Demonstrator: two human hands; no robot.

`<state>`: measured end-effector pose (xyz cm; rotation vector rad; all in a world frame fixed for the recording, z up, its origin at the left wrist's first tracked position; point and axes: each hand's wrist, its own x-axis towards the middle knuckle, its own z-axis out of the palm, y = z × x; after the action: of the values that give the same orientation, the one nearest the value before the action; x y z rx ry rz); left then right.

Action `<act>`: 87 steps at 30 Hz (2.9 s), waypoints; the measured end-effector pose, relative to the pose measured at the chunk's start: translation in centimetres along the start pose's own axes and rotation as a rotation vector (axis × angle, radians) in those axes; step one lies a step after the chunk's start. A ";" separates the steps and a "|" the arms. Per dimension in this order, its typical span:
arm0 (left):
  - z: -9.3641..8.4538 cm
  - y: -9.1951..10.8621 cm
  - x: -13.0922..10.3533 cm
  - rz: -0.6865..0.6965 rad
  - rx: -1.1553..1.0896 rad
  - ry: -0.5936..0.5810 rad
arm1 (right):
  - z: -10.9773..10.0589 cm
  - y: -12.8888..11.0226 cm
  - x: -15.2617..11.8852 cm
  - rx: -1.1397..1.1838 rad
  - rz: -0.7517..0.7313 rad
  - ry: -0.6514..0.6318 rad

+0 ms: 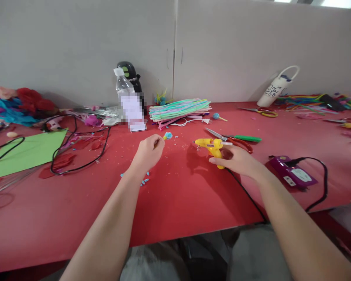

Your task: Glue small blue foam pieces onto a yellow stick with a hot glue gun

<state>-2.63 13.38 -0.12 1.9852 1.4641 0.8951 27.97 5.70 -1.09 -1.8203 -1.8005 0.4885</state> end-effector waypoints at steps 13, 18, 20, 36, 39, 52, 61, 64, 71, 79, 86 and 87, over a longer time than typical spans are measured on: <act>0.5 0.1 0.0 0.032 0.081 -0.049 | 6.0 -4.1 1.9 0.705 -0.082 -0.074; 0.8 0.4 0.0 0.057 0.088 -0.112 | 6.4 -4.2 1.6 0.754 -0.103 -0.056; 0.9 0.5 0.0 0.070 0.087 -0.129 | 6.4 -4.1 1.6 0.750 -0.099 -0.070; 0.9 0.6 -0.2 0.064 0.063 -0.142 | 6.7 -3.9 1.4 0.668 -0.118 -0.096; 0.9 0.6 -0.2 0.063 0.072 -0.137 | 6.7 -3.9 1.4 0.665 -0.126 -0.089; 0.8 0.8 -0.4 0.059 0.062 -0.140 | 6.7 -3.9 1.4 0.638 -0.093 -0.111; 0.7 1.0 -0.3 0.060 0.072 -0.147 | 6.7 -3.8 1.5 0.624 -0.098 -0.116; 0.7 0.9 -0.4 0.053 0.070 -0.147 | 6.6 -3.9 1.4 0.622 -0.102 -0.112; 0.8 0.7 -0.3 0.048 0.070 -0.144 | 6.4 -4.2 1.3 0.652 -0.106 -0.101; 0.7 0.6 -0.2 0.038 0.053 -0.140 | 6.4 -4.0 1.4 0.645 -0.105 -0.100; 0.5 0.7 -0.2 0.022 0.037 -0.132 | 6.5 -3.9 1.7 0.615 -0.136 -0.077; 0.5 0.7 -0.2 0.021 0.029 -0.124 | 6.5 -3.8 1.7 0.598 -0.133 -0.057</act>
<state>-1.88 13.00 0.04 2.0422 1.3965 0.7490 21.16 8.06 -3.77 -1.2780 -1.5710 0.9177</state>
